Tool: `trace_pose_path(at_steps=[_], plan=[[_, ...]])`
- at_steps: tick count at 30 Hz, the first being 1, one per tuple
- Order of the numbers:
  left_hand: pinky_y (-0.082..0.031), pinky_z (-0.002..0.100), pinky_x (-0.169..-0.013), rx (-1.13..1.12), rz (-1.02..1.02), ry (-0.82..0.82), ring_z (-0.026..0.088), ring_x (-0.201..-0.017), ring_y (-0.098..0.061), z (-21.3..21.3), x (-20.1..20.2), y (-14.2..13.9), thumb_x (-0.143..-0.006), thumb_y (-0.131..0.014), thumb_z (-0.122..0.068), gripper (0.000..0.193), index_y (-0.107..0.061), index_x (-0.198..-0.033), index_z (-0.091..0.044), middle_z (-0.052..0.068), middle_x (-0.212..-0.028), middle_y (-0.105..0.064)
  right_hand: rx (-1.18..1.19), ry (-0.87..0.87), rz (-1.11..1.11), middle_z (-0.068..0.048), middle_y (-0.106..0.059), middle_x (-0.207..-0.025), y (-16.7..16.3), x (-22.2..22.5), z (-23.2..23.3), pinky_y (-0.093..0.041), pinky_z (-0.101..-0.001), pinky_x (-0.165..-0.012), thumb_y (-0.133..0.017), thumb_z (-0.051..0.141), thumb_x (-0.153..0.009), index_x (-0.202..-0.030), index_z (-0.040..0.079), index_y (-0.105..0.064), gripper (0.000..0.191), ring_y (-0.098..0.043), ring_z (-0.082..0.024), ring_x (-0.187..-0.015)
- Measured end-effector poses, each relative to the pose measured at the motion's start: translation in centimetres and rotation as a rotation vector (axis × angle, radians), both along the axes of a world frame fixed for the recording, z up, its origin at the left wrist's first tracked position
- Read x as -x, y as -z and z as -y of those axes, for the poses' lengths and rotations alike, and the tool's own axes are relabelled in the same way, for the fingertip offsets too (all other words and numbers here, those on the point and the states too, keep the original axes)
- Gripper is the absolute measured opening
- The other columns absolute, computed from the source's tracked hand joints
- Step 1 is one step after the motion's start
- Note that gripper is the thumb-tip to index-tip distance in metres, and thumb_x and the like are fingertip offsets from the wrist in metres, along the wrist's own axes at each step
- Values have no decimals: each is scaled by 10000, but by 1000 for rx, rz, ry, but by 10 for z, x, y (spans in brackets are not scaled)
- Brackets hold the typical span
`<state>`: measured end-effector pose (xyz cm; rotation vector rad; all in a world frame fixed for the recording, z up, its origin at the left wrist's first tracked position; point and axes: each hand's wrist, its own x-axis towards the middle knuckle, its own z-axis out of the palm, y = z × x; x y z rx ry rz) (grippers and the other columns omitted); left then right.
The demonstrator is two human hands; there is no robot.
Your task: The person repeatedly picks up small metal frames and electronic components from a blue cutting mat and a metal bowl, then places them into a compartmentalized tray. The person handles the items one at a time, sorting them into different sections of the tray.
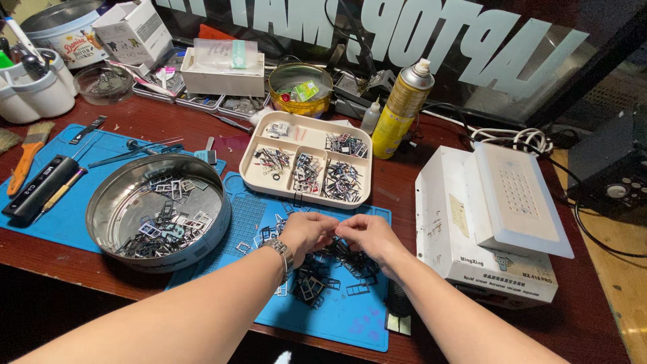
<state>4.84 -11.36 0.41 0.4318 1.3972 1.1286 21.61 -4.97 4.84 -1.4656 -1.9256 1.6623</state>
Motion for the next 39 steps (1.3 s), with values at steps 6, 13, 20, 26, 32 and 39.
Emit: trace_pose_path(at_steps=[6, 13, 20, 26, 32, 39], plan=[[-548, 154, -592, 23, 210, -41, 39, -700, -660, -3, 16, -23, -918, -711, -214, 166, -756, -1023, -93, -20, -887, -768, 341, 190, -382, -30, -718, -948, -16, 3, -6, -562, -210, -745, -711, 98, -921, -1152, 5, -714, 249, -648, -87, -801], [-510, 204, -590, -27, 79, -42, 74, -669, -631, -14, 20, -24, -879, -768, -146, 123, -774, -967, -60, 25, -854, -758, 190, 145, -316, -30, -725, -922, -19, 15, -14, -582, -234, -723, -705, 108, -909, -1137, 25, -744, 245, -662, -95, -788], [-599, 241, -655, -90, -16, -63, 121, -701, -704, -46, 15, -21, -867, -752, -100, 156, -761, -952, 31, 79, -839, -768, -218, 138, 13, -75, -750, -788, -21, 29, -29, -540, -276, -624, -741, 165, -887, -939, 14, -776, 163, -660, -128, -668], [-602, 298, -688, -55, 94, -13, 151, -759, -681, -70, 20, -28, -934, -652, -161, 279, -673, -1186, -43, 70, -980, -740, -284, 229, 268, -82, -761, -774, -25, 37, -65, -522, -270, -627, -754, 181, -870, -926, 23, -795, 172, -679, -123, -643], [-611, 307, -726, 11, -26, 14, 149, -797, -662, -73, 34, -31, -931, -636, -99, 302, -700, -1226, -80, 39, -1055, -705, -274, 273, 148, -85, -770, -759, -12, 45, -96, -576, -294, -596, -673, 143, -897, -973, 46, -800, 177, -701, -134, -599], [-607, 314, -731, -3, 13, -38, 158, -797, -666, -68, 35, -28, -956, -584, -95, 303, -675, -1242, -59, 64, -1071, -718, -418, 225, 226, -96, -753, -802, -15, 41, -86, -579, -354, -641, -729, 145, -872, -984, 12, -752, 176, -733, -206, -663]])
